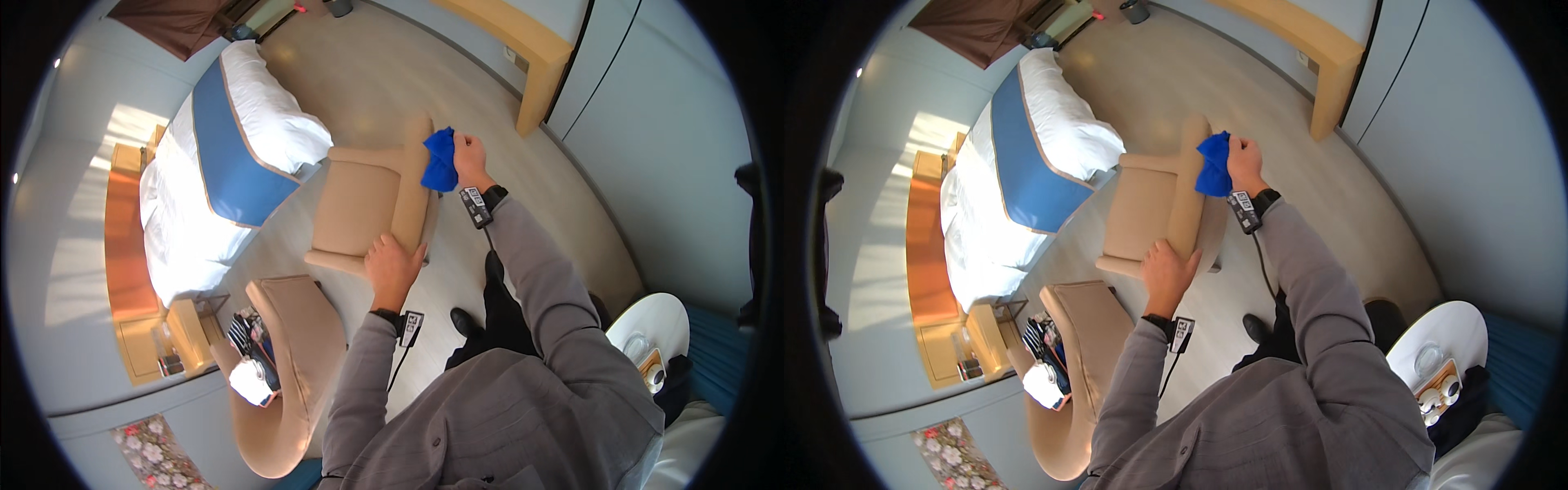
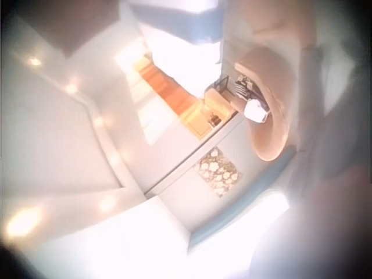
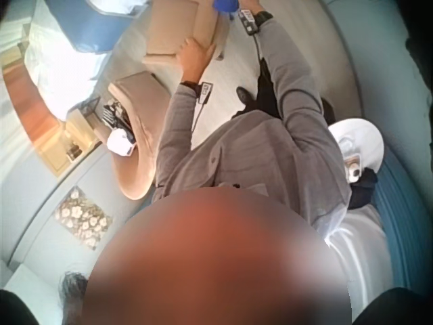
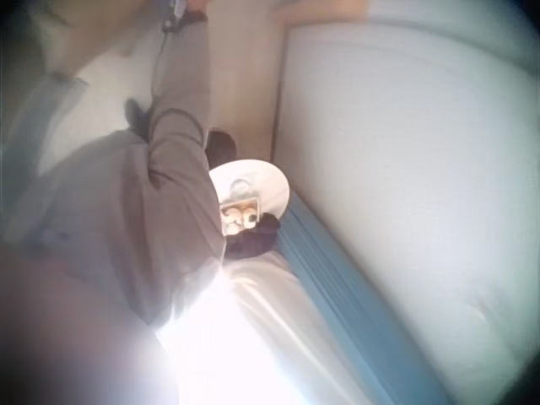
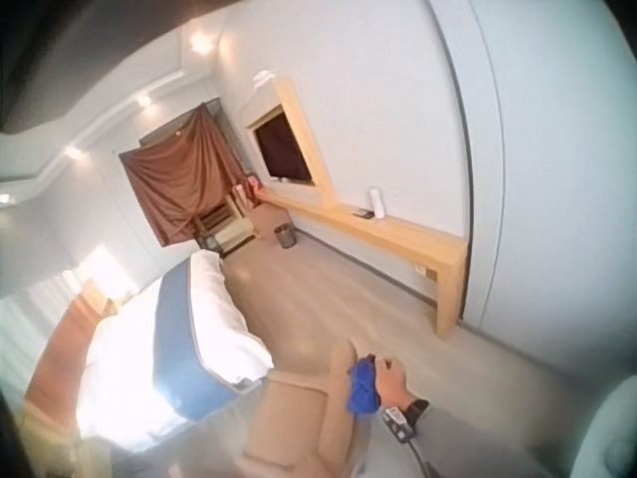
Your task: The person wipes a beige upholstered chair with a blue cloth, cleaning the seat, backrest, and armrests. Then the person picks up folded clothes from the chair and places them onto a nearby bed.
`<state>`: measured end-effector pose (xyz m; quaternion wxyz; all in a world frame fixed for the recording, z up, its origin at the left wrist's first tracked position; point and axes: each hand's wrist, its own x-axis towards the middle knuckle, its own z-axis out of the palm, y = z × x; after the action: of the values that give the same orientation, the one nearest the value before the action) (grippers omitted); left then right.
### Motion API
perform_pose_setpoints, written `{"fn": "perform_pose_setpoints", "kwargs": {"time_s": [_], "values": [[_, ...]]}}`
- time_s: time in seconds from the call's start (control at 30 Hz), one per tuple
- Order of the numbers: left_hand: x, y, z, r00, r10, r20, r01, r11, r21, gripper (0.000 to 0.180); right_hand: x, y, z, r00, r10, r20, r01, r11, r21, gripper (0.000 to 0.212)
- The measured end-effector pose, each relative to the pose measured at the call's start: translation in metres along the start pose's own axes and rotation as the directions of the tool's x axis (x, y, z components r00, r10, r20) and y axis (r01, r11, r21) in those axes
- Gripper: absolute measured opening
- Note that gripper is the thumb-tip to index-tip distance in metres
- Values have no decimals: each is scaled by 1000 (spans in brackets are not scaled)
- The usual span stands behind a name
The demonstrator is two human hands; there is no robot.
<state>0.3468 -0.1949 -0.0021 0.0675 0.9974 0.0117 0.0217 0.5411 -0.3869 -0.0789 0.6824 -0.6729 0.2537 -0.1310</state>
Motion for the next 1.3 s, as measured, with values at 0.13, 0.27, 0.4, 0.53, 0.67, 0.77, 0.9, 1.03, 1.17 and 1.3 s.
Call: {"fn": "perform_pose_setpoints", "kwargs": {"time_s": [0.13, 0.27, 0.4, 0.53, 0.67, 0.77, 0.9, 1.03, 1.17, 1.3], "values": [[50, 25, 18, 999, -40, -27, 40, 999, -16, 53, -3, 8, 25, 967, -41, 252, 59, 996, -65, 52], [73, 18, 19, 999, -23, -44, 15, 982, -189, 39, -76, 14, 27, 957, -259, 128, 269, 961, -67, 51], [66, 12, 19, 998, -18, -68, -6, 941, -339, 32, -146, 5, -7, 915, -347, 208, 357, 934, -15, 48], [66, 13, 19, 996, -33, -87, 6, 956, -295, 31, -81, -20, 19, 830, -514, 216, 545, 830, -117, 49], [70, 16, 19, 995, -41, -96, 17, 973, -232, 32, 49, -55, 80, 777, -611, 153, 618, 693, -371, 40], [69, 18, 18, 994, -64, -89, 44, 976, -215, 32, 95, -74, 111, 787, -549, 279, 608, 619, -498, 31], [67, 20, 17, 993, -72, -88, 50, 971, -233, 31, 97, -72, 109, 716, -561, 414, 697, 548, -462, 25], [68, 20, 17, 992, -89, -95, 57, 954, -295, 29, 73, -60, 83, 591, -650, 477, 806, 461, -371, 24], [67, 14, 20, 969, -238, -65, 152, 786, -599, 33, 23, -59, 52, 541, -612, 577, 841, 414, -348, 26], [64, 7, 31, 945, -322, -55, 114, 483, -868, 36, -42, -57, 25, 541, -513, 667, 834, 425, -351, 27]]}}
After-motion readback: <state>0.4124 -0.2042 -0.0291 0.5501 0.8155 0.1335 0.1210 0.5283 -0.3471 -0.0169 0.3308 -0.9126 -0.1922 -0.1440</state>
